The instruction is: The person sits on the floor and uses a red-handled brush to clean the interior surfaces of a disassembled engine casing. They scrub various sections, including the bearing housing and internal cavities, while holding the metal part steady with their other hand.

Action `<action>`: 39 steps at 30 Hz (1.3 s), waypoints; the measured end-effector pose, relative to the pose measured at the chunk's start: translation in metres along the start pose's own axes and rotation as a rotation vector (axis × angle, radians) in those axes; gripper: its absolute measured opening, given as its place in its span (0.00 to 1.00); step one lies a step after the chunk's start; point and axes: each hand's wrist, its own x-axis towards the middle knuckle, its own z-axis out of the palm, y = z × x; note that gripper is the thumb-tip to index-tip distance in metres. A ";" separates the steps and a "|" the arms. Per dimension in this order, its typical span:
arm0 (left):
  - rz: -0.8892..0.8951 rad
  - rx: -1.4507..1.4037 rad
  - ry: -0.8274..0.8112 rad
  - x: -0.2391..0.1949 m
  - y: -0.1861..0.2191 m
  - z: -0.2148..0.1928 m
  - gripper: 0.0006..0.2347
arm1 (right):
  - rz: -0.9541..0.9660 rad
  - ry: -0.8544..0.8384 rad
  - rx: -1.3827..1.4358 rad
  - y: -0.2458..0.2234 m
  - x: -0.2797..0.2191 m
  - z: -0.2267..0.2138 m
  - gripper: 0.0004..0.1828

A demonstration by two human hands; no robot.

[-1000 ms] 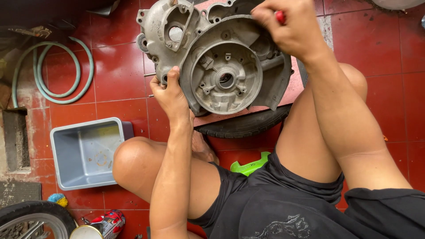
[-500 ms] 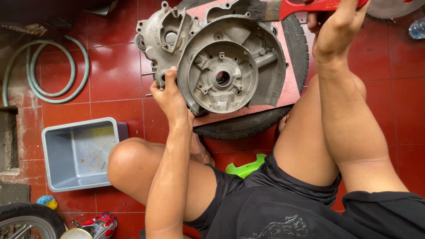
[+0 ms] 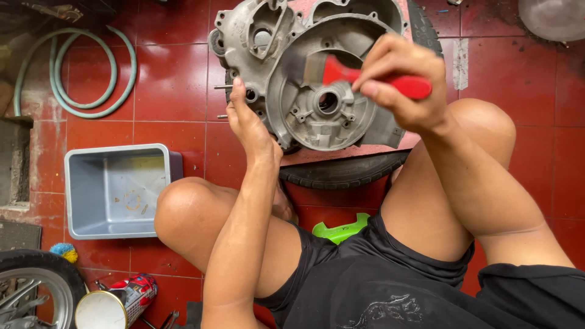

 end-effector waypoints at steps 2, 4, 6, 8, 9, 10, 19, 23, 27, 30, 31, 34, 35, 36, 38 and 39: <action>0.056 -0.074 -0.011 0.019 -0.019 -0.009 0.27 | 0.023 -0.053 0.117 -0.015 0.006 0.016 0.07; 0.109 -0.145 -0.028 0.028 -0.029 -0.012 0.24 | 0.050 -0.103 0.228 -0.019 0.007 0.030 0.07; 0.093 -0.164 -0.030 0.027 -0.030 -0.012 0.23 | -0.010 -0.127 -0.015 -0.015 0.004 0.044 0.08; 0.100 -0.170 -0.034 0.033 -0.035 -0.012 0.23 | 0.002 -0.053 -0.079 0.006 -0.002 0.046 0.07; 0.110 -0.176 -0.037 0.036 -0.037 -0.013 0.22 | 0.010 0.021 -0.142 0.016 -0.005 0.048 0.07; 0.113 -0.179 -0.040 0.037 -0.038 -0.013 0.22 | 0.006 0.022 -0.144 0.011 0.001 0.044 0.07; 0.178 -0.090 -0.155 0.032 -0.037 -0.018 0.25 | 0.174 -0.149 -0.019 -0.016 0.014 0.035 0.05; 0.173 -0.090 -0.181 0.030 -0.038 -0.020 0.25 | 0.152 -0.079 -0.126 -0.008 0.009 0.022 0.04; 0.152 -0.105 -0.140 0.025 -0.032 -0.016 0.25 | -0.005 -0.135 -0.238 -0.011 0.010 0.020 0.03; 0.128 -0.128 -0.108 0.027 -0.033 -0.013 0.24 | -0.021 -0.289 -0.116 -0.033 0.003 0.035 0.03; 0.127 -0.124 -0.108 0.028 -0.033 -0.012 0.24 | -0.018 -0.286 -0.115 -0.032 -0.002 0.032 0.03; 0.121 -0.148 -0.082 0.029 -0.034 -0.012 0.24 | 0.087 -0.206 -0.137 -0.032 -0.009 0.028 0.05; 0.119 -0.159 -0.068 0.030 -0.034 -0.011 0.23 | 0.061 -0.192 -0.194 -0.032 -0.008 0.029 0.05; 0.118 -0.170 -0.060 0.030 -0.034 -0.009 0.23 | 0.035 -0.173 -0.256 -0.032 -0.006 0.029 0.06; 0.108 -0.172 -0.052 0.026 -0.027 -0.007 0.22 | 0.050 -0.199 -0.175 -0.035 -0.005 0.038 0.04; 0.100 -0.172 -0.035 0.023 -0.023 -0.006 0.22 | 0.064 -0.225 -0.086 -0.037 -0.005 0.043 0.04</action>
